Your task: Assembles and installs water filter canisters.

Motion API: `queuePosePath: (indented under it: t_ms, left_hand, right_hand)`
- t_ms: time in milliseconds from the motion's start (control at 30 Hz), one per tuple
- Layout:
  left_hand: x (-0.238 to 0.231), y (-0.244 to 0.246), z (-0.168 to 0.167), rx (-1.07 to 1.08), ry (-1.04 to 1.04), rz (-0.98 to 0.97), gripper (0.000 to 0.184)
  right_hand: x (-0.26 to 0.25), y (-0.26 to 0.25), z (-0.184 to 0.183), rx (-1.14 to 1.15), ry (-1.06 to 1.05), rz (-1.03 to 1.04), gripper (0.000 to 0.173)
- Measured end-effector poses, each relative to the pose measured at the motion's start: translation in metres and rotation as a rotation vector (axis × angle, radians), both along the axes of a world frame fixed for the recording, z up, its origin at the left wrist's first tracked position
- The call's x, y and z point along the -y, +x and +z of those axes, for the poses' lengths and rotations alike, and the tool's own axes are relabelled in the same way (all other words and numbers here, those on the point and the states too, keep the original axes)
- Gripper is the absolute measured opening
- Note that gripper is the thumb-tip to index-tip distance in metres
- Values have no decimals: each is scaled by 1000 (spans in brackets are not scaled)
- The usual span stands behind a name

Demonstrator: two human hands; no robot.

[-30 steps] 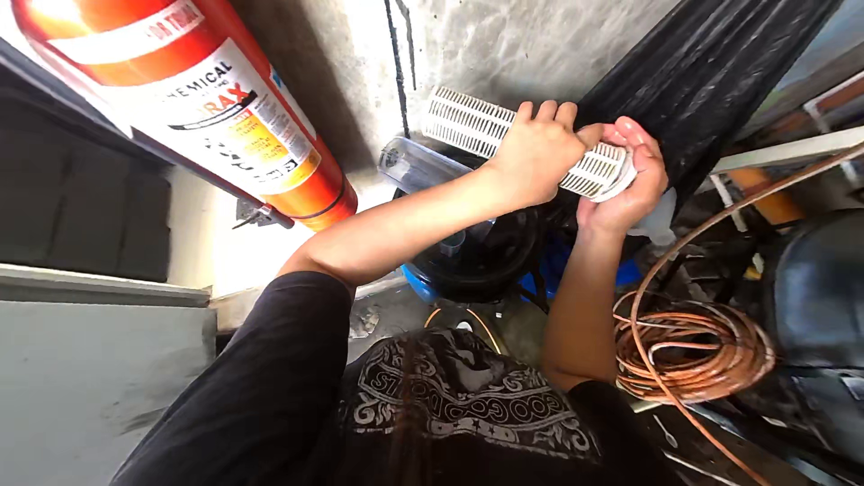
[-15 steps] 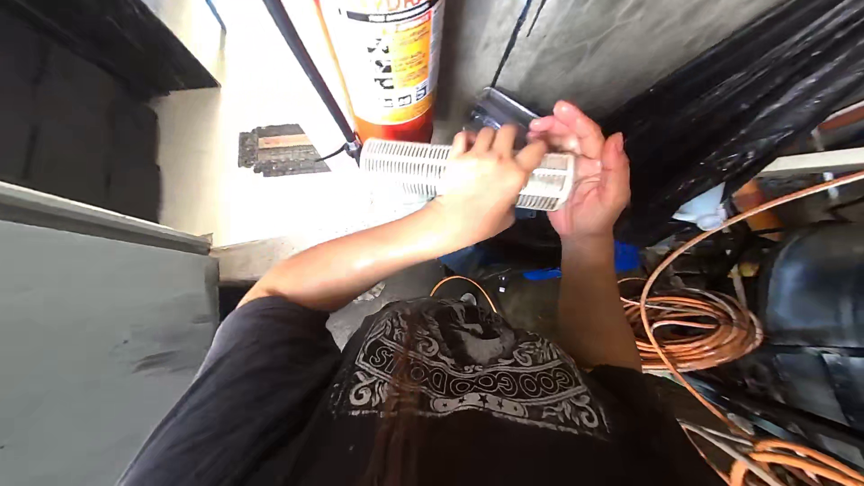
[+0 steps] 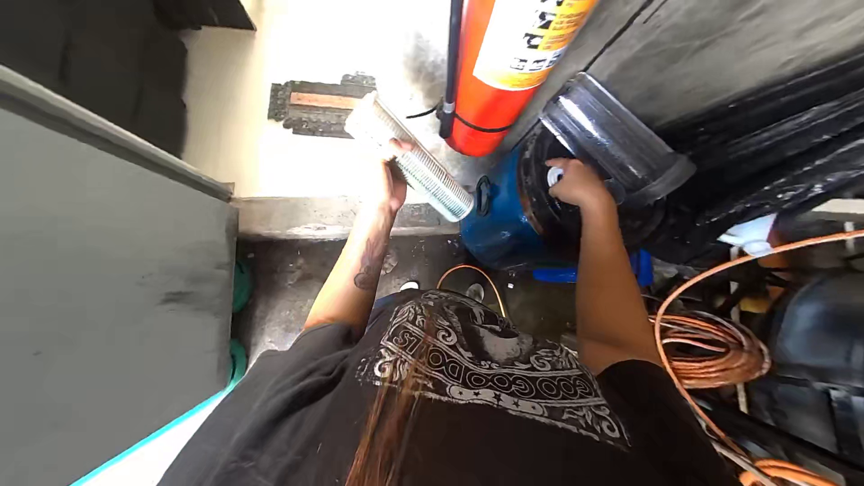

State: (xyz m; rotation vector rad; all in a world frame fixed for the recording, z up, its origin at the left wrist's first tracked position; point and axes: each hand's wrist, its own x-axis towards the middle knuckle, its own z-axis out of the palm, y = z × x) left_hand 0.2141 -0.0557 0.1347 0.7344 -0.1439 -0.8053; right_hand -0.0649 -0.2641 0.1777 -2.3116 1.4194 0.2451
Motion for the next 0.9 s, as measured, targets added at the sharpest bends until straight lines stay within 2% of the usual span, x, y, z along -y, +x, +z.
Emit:
queuePosePath:
  t_ms: [33,67,133,200,267,333,500,700,900]
  left_hand:
    - [-1,8,-7,-156,-34,12,9]
    - [-4,15,-13,-295,-61,12,11]
    - [-8,23,-20,-501,-67,33,28]
    - [-12,22,-24,-570,-57,83,36]
    - [-13,15,-25,-565,-32,101,34]
    - [-10,5,-24,-566,-12,68,30]
    - [1,-21,-9,-533,5,-43,34]
    - [19,-63,4,-513,32,-120,31]
    - [39,-110,24,-435,34,-176,22]
  right_hand:
    - [2,0,0,10,-25,-2,68]
    - [-1,0,2,33,-69,-27,66]
    - [-21,7,18,187,-162,-83,66]
    - [-59,18,34,519,-121,-6,69]
    - [-101,32,32,856,8,148,70]
    - [-128,45,21,1006,19,257,67]
    - [-139,39,20,1006,-66,312,64]
    - [-146,-10,40,941,-175,302,58]
    - [-135,-61,40,974,-257,272,55]
